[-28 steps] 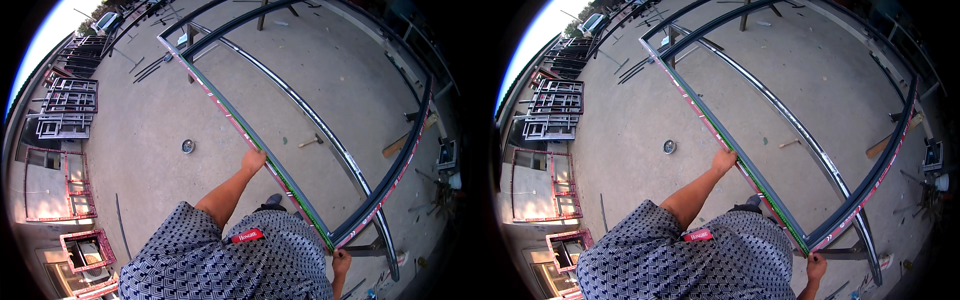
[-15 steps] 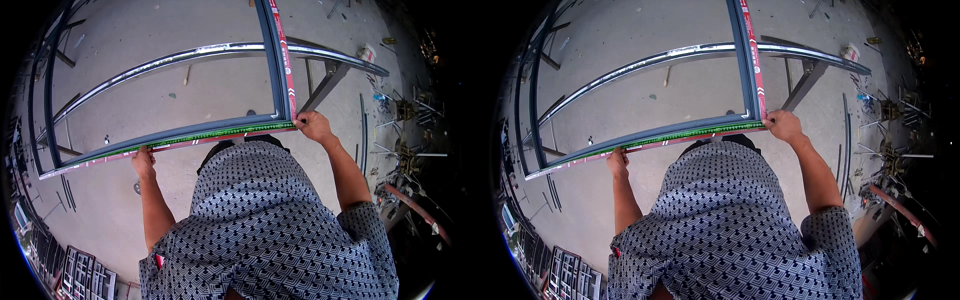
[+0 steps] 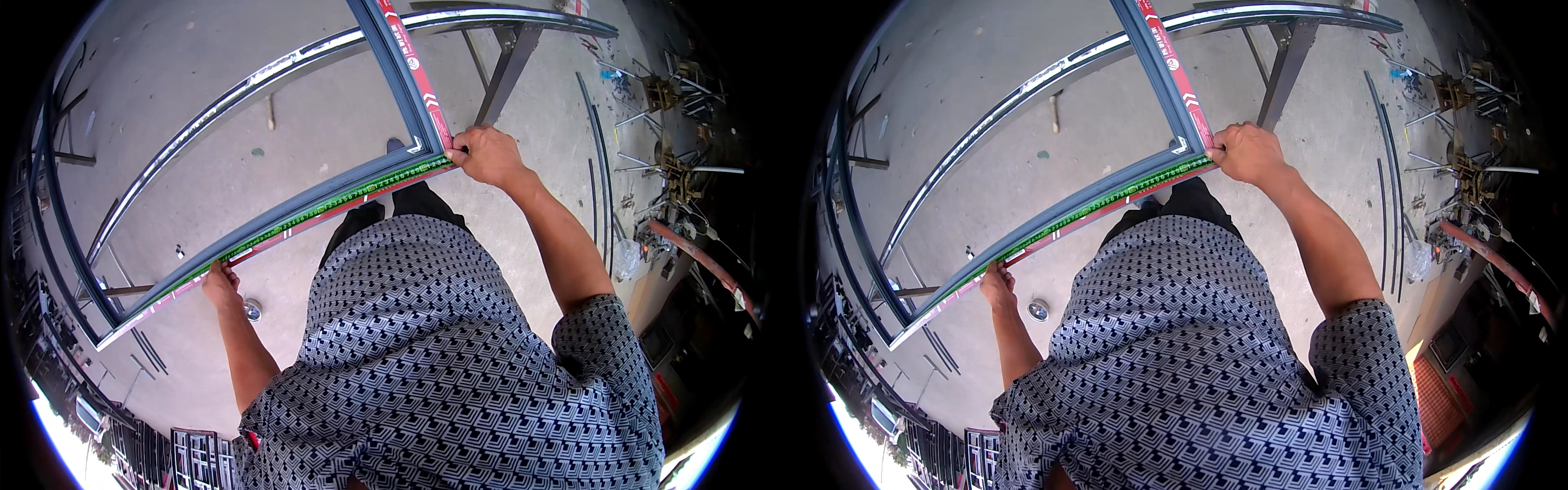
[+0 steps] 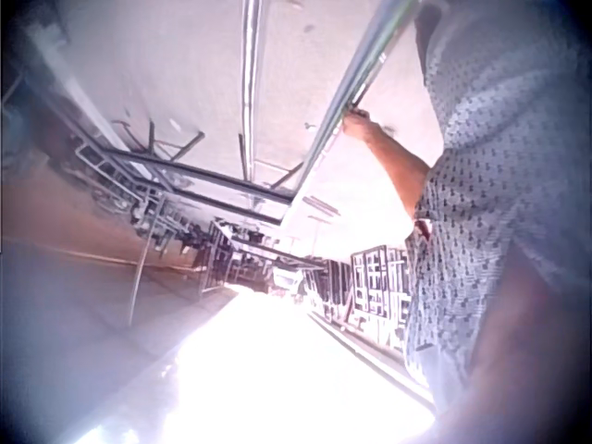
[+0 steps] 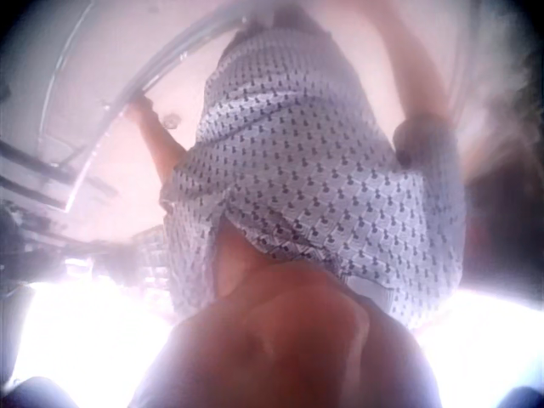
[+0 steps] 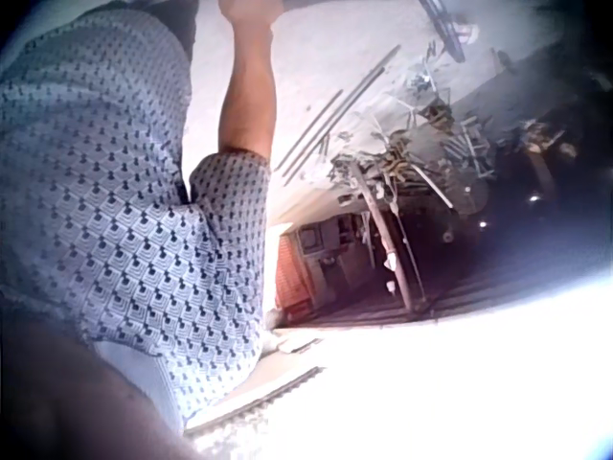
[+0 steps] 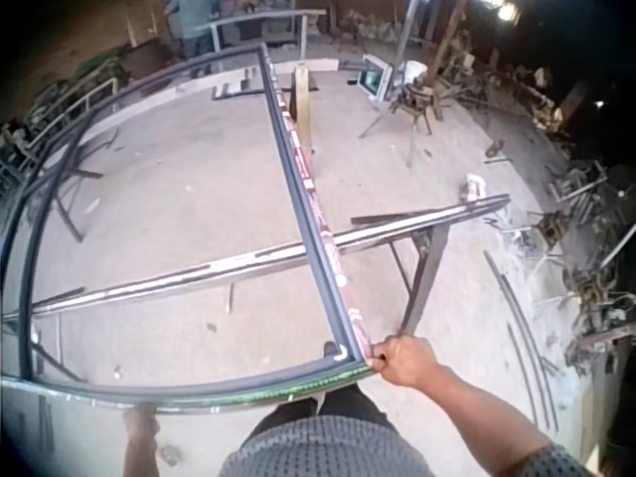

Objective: The person measures a window frame and an aluminum profile using a tape measure. They then sit on the floor and mark the profile with a marker at a specific measurement.

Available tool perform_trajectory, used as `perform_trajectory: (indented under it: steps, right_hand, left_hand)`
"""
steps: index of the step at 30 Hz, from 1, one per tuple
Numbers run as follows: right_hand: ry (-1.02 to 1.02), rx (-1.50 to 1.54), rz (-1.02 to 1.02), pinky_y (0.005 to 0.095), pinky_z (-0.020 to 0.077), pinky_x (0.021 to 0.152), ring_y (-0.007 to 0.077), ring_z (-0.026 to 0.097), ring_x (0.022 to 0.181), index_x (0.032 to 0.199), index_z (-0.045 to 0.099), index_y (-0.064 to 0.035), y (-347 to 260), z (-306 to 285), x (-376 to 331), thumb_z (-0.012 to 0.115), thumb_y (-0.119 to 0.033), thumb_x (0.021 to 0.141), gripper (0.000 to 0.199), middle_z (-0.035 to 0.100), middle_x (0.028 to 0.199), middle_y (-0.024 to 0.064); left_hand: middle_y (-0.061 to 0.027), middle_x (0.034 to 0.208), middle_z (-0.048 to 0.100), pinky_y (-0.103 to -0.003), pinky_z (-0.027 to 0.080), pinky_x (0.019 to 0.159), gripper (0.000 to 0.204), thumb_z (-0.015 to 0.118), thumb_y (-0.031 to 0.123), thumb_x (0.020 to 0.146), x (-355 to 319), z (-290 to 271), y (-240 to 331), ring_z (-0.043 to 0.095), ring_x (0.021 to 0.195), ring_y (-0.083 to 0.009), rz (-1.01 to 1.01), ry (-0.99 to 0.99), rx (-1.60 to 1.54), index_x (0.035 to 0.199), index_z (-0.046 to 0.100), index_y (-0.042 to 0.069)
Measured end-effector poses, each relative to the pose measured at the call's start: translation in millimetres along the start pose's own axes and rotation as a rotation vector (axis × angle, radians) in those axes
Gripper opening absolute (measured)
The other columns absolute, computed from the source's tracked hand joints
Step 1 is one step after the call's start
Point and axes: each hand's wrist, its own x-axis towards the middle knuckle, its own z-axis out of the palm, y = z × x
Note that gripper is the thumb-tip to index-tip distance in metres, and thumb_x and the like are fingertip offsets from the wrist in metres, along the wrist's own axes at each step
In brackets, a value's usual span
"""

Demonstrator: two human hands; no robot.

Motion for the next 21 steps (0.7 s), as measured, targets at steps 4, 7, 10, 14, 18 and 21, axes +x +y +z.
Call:
perform_trajectory:
  steps: [4, 7, 10, 14, 18, 21]
  right_hand:
    - [0.037, 0.021, -0.007, 0.0452, 0.0551, 0.084, 0.0317, 0.069, 0.098, 0.098, 0.079, -0.0168, 1, -2, 4, 0.070, -0.037, 0.093, 0.022, 0.073, 0.096, 0.0099]
    - [0.044, 0.012, -0.004, 0.0451, 0.0548, 0.085, 0.0313, 0.068, 0.099, 0.099, 0.079, -0.0167, -3, -2, -3, 0.070, -0.036, 0.094, 0.022, 0.073, 0.097, 0.0097]
    - [0.056, 0.001, -0.007, 0.0449, 0.0545, 0.086, 0.0305, 0.068, 0.100, 0.100, 0.078, -0.0163, -10, -1, -7, 0.069, -0.036, 0.094, 0.022, 0.073, 0.098, 0.0094]
    - [0.068, -0.005, -0.004, 0.0447, 0.0546, 0.087, 0.0295, 0.068, 0.102, 0.102, 0.078, -0.0164, -9, 0, -9, 0.069, -0.035, 0.095, 0.022, 0.073, 0.098, 0.0087]
    - [0.098, -0.012, -0.001, 0.0453, 0.0549, 0.087, 0.0297, 0.068, 0.101, 0.101, 0.076, -0.0140, -9, 5, -9, 0.069, -0.036, 0.094, 0.024, 0.073, 0.098, 0.0089]
    - [0.103, -0.015, 0.030, 0.0456, 0.0553, 0.086, 0.0300, 0.068, 0.101, 0.098, 0.073, -0.0115, -11, 4, -9, 0.070, -0.036, 0.093, 0.025, 0.073, 0.096, 0.0094]
  left_hand:
    - [0.0032, 0.067, 0.059, -0.020, 0.043, 0.047, 0.021, 0.068, 0.026, 0.095, 2, 2, 5, 0.052, 0.054, -0.0064, 0.006, -0.023, 0.008, 0.081, 0.066, 0.010]
    - [0.0039, 0.066, 0.059, -0.020, 0.043, 0.049, 0.022, 0.069, 0.027, 0.094, 1, -5, 3, 0.052, 0.055, -0.0063, 0.001, -0.029, 0.011, 0.080, 0.066, 0.011]
    - [0.0042, 0.066, 0.059, -0.020, 0.043, 0.049, 0.022, 0.068, 0.027, 0.094, 0, -12, 2, 0.051, 0.055, -0.0063, 0.009, -0.018, 0.025, 0.079, 0.066, 0.011]
    - [0.0035, 0.066, 0.059, -0.021, 0.042, 0.049, 0.023, 0.068, 0.027, 0.095, -3, -8, 4, 0.051, 0.054, -0.0063, 0.003, -0.024, 0.021, 0.079, 0.066, 0.011]
    - [0.0023, 0.067, 0.061, -0.020, 0.041, 0.049, 0.023, 0.069, 0.026, 0.095, 1, -11, 3, 0.051, 0.054, -0.0062, 0.002, -0.024, -0.009, 0.079, 0.066, 0.010]
    - [0.0014, 0.067, 0.061, -0.019, 0.040, 0.048, 0.022, 0.069, 0.024, 0.095, 1, -12, 3, 0.050, 0.053, -0.0061, 0.001, -0.026, -0.030, 0.079, 0.066, 0.009]
